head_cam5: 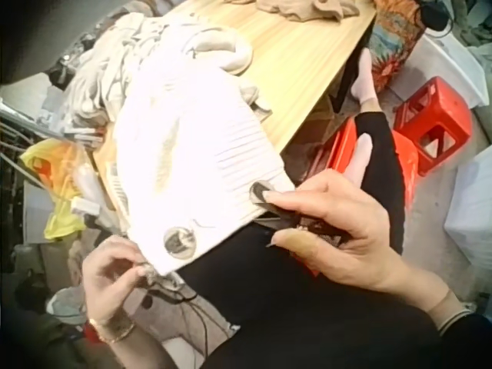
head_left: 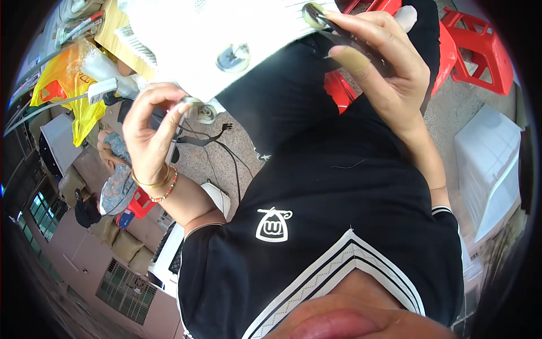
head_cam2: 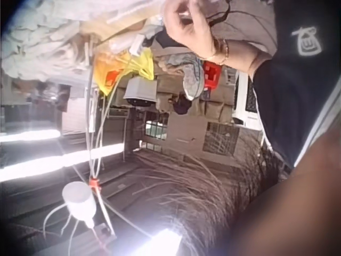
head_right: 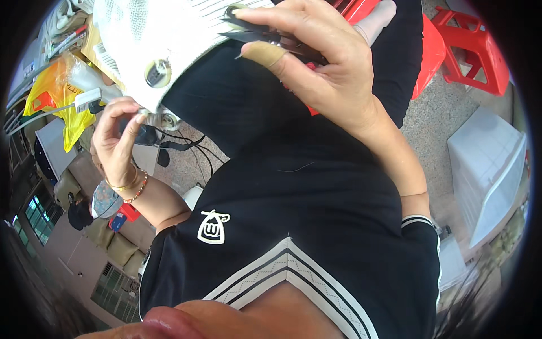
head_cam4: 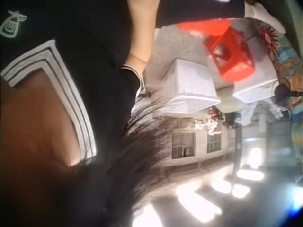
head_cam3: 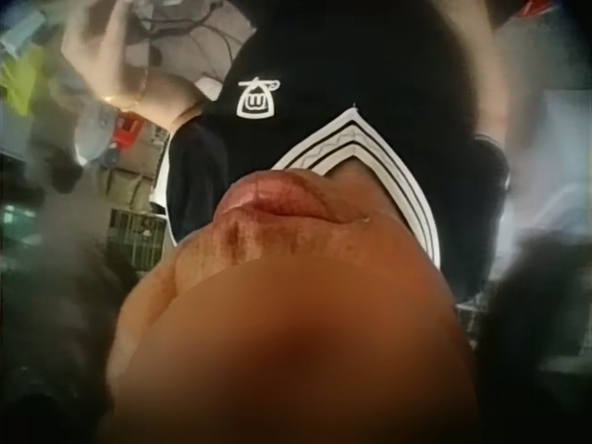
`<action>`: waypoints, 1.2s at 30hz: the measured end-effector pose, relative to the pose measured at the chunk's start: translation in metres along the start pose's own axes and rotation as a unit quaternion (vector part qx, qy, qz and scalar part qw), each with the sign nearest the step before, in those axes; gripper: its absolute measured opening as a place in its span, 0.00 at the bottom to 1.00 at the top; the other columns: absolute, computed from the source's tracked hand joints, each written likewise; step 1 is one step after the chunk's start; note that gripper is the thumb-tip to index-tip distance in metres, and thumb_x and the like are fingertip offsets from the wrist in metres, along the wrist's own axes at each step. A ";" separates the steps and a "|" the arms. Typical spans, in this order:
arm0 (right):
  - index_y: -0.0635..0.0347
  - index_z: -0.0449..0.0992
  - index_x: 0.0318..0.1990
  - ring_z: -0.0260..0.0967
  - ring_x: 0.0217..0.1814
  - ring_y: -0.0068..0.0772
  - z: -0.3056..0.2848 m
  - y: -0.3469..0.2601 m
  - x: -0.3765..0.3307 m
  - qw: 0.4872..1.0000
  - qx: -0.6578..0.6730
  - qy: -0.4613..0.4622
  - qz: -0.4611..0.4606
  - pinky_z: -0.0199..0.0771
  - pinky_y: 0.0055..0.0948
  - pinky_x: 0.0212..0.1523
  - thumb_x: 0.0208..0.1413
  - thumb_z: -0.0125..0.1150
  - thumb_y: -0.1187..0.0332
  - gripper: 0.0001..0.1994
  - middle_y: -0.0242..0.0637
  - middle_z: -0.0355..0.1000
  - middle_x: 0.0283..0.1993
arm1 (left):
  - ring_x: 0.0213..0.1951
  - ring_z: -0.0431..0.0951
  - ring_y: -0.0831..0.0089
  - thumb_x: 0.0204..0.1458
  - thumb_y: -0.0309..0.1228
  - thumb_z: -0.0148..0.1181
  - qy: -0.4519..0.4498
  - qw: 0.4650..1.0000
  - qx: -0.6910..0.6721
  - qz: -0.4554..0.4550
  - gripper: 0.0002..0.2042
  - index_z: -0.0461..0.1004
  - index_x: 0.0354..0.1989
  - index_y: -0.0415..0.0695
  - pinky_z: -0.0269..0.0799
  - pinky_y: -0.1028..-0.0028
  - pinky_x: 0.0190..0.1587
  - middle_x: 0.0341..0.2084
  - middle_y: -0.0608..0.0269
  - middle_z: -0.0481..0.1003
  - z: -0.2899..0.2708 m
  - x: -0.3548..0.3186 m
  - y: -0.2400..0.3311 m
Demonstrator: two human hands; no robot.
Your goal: Trimming excess threads and inspecting eyelets on a white knitted garment using thread snips.
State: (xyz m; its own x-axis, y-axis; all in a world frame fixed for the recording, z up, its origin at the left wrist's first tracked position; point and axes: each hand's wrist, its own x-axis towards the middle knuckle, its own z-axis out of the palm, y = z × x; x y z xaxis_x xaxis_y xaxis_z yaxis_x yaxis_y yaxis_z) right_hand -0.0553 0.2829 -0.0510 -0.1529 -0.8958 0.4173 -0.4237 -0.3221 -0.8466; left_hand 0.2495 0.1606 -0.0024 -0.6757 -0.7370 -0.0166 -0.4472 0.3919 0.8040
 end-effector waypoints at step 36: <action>0.70 0.77 0.46 0.67 0.29 0.28 0.018 -0.004 0.003 0.990 0.122 0.063 0.039 0.64 0.22 0.28 0.47 0.69 0.77 0.17 0.39 0.72 0.32 | 0.29 0.63 0.76 0.27 0.30 0.76 0.170 0.944 0.195 0.205 0.20 0.84 0.36 0.49 0.61 0.79 0.32 0.23 0.73 0.67 0.077 0.059 0.046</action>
State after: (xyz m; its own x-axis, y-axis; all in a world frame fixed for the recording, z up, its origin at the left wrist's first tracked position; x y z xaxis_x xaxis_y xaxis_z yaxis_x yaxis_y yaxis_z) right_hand -0.0383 0.2758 -0.0523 -0.2939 -0.8803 0.3724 -0.1798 -0.3318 -0.9261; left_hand 0.1438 0.1771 -0.0117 -0.6417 -0.5876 0.4928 -0.4160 0.8065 0.4201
